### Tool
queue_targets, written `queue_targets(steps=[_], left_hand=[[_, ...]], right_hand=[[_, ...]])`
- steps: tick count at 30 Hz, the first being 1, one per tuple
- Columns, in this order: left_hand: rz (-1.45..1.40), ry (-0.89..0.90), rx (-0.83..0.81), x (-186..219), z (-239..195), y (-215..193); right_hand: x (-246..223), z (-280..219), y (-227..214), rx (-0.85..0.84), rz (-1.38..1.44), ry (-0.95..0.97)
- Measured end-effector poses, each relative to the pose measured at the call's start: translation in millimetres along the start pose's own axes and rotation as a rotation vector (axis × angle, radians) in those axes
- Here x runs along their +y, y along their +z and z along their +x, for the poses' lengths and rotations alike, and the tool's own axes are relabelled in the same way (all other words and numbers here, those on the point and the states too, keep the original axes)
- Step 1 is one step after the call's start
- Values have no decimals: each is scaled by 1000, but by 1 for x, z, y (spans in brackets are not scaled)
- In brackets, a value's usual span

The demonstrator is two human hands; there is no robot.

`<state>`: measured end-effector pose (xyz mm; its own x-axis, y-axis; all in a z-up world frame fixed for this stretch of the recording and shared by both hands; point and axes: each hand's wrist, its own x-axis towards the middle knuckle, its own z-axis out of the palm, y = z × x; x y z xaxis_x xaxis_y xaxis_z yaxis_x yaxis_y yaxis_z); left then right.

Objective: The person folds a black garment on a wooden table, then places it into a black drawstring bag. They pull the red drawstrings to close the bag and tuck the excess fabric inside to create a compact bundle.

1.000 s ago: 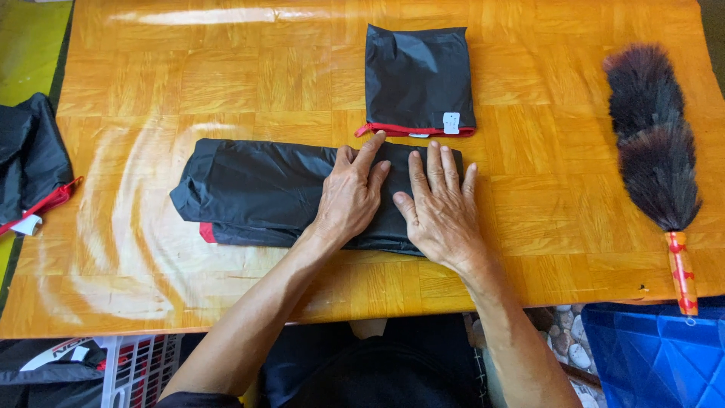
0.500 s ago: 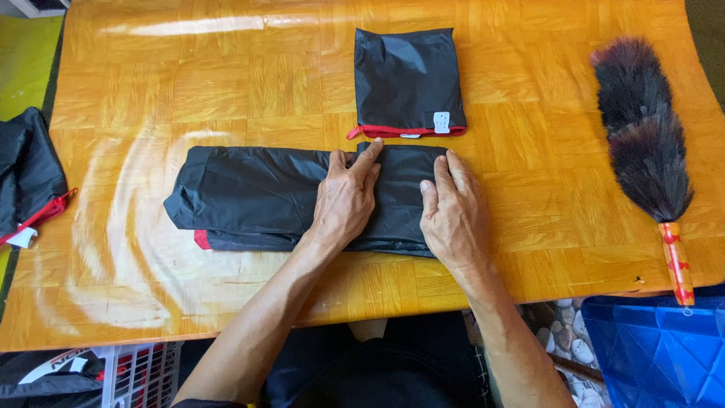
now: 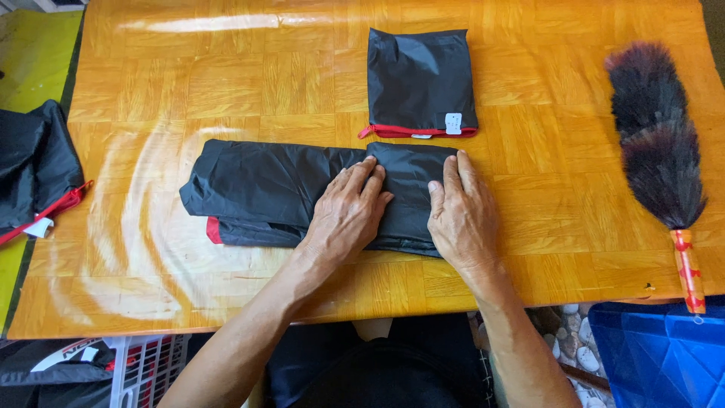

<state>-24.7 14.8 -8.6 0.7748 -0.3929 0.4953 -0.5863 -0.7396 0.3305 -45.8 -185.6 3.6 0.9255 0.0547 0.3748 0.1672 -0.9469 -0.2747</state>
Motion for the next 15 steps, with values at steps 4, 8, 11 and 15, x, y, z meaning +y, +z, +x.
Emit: queue_targets(steps=[4, 8, 11, 15], left_hand=[[-17, 17, 40, 3, -4, -3], [-26, 14, 43, 6, -7, 0], [-16, 22, 60, 4, -3, 0], [12, 23, 80, 5, -4, 4]], right_hand=[[67, 29, 7, -56, 273, 27], [132, 62, 22, -55, 329, 87], [123, 82, 21, -92, 342, 52], [128, 86, 45, -96, 384, 46]])
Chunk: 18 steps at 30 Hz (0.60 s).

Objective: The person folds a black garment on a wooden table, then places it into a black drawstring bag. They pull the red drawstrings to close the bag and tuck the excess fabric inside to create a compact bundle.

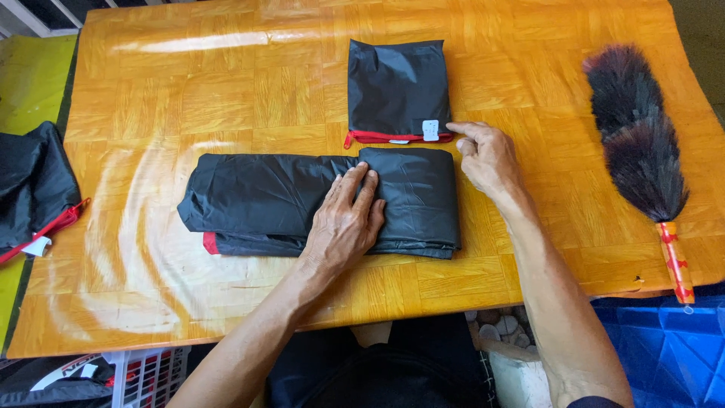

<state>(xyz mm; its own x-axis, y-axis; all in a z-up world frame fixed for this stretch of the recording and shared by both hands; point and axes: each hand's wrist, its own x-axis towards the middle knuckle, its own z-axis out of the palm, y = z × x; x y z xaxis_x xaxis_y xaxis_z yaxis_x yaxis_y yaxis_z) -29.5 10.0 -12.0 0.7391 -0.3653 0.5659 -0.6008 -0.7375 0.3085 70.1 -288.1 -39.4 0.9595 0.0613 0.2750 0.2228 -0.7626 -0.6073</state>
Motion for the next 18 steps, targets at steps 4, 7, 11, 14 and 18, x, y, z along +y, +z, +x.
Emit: queue_targets(steps=[4, 7, 11, 14, 18], left_hand=[[-20, -3, 20, 3, 7, 2], [-30, -5, 25, 0, 11, 6], [-39, -44, 10, -4, 12, 6], [-94, -81, 4, -3, 11, 0], [-142, -132, 26, -7, 12, -1]], right_hand=[[-8, -3, 1, 32, 8, -15], [-22, -11, -7, 57, 19, 3], [-74, -37, -18, -9, 88, 129], [-118, -50, -12, -34, 10, 118], [-141, -51, 6, -13, -192, 107]])
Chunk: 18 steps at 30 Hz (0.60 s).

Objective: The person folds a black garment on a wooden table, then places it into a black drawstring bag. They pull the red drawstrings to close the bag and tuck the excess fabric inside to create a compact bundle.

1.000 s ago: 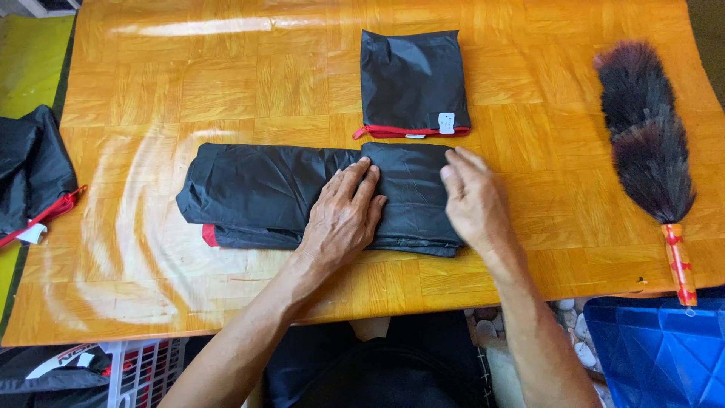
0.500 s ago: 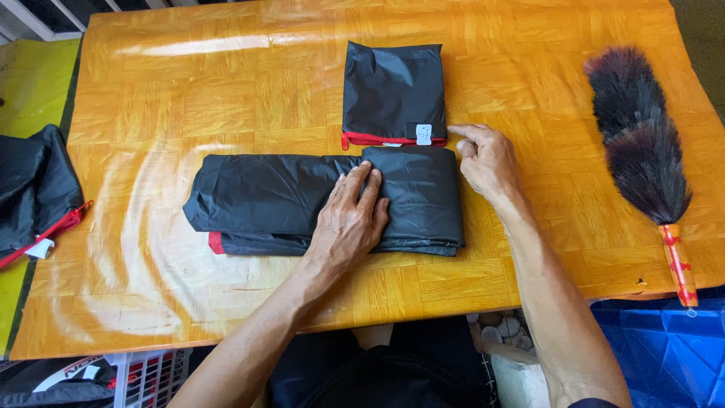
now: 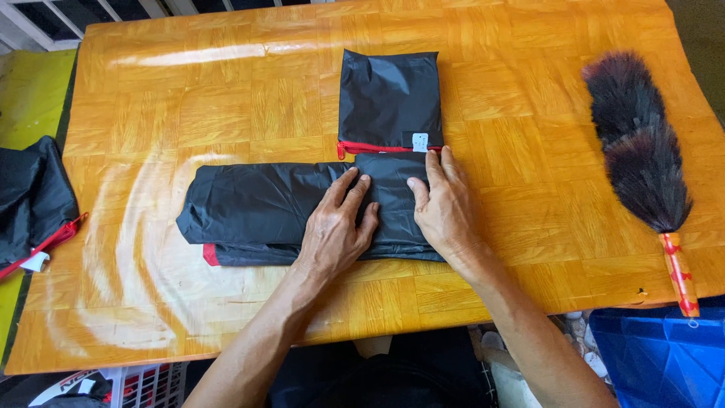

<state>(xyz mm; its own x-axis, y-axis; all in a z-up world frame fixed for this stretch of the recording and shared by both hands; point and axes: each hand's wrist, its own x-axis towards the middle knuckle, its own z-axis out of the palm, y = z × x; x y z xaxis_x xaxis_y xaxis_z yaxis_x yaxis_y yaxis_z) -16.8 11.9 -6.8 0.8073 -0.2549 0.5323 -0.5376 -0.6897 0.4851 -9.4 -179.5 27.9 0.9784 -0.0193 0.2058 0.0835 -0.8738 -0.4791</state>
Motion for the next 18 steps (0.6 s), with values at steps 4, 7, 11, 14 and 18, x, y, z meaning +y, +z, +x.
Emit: queue_targets(steps=[4, 7, 11, 14, 18], left_hand=[[-37, -34, 6, -6, 1, -3], [-33, -42, -1, -5, 4, -6], [-109, -69, -19, 0, 8, -13], [-103, -60, -35, -1, 10, -11], [-108, -65, -33, 0, 10, -12]], right_hand=[[14, -1, 32, 178, 11, -123], [-2, -12, 36, 277, -200, -259], [-15, -24, 44, 302, -182, -328], [5, -13, 41, 222, -149, -296], [-18, -6, 18, 155, -241, -124]])
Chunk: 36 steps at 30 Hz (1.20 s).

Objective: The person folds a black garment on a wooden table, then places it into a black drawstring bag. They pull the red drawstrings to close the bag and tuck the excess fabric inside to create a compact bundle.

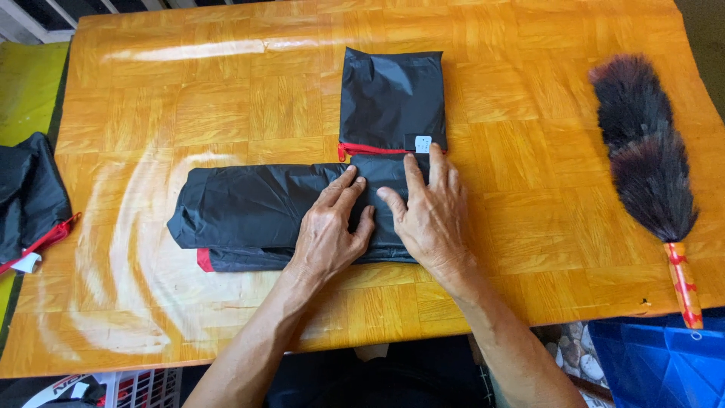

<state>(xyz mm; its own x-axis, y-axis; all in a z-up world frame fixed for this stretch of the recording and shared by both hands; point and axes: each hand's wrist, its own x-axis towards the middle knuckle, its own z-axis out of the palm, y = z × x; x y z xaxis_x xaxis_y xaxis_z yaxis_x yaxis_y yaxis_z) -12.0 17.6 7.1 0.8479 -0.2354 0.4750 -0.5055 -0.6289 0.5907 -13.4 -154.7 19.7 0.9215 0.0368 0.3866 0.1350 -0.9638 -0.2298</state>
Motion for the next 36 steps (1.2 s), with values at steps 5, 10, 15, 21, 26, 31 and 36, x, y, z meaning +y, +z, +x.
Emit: queue_targets(steps=[5, 10, 15, 21, 26, 31, 36], left_hand=[[36, 23, 4, -3, -1, 1], [140, 49, -26, -1, 2, 4], [431, 60, -267, 9, 20, -7], [325, 86, -324, -16, 10, -7], [311, 75, -317, -18, 9, -4], [231, 6, -358, -18, 22, -8], [423, 6, -335, -16, 42, -6]], right_hand=[[-12, 0, -2, -158, -47, -16], [-9, -3, 5, -197, -82, -3], [-3, -6, 14, -153, -70, -12], [-3, -5, 9, -163, -81, -35], [-3, -3, 7, -228, -77, -21], [-5, 0, 3, -281, -99, -12], [-4, -2, 5, -301, -99, 12]])
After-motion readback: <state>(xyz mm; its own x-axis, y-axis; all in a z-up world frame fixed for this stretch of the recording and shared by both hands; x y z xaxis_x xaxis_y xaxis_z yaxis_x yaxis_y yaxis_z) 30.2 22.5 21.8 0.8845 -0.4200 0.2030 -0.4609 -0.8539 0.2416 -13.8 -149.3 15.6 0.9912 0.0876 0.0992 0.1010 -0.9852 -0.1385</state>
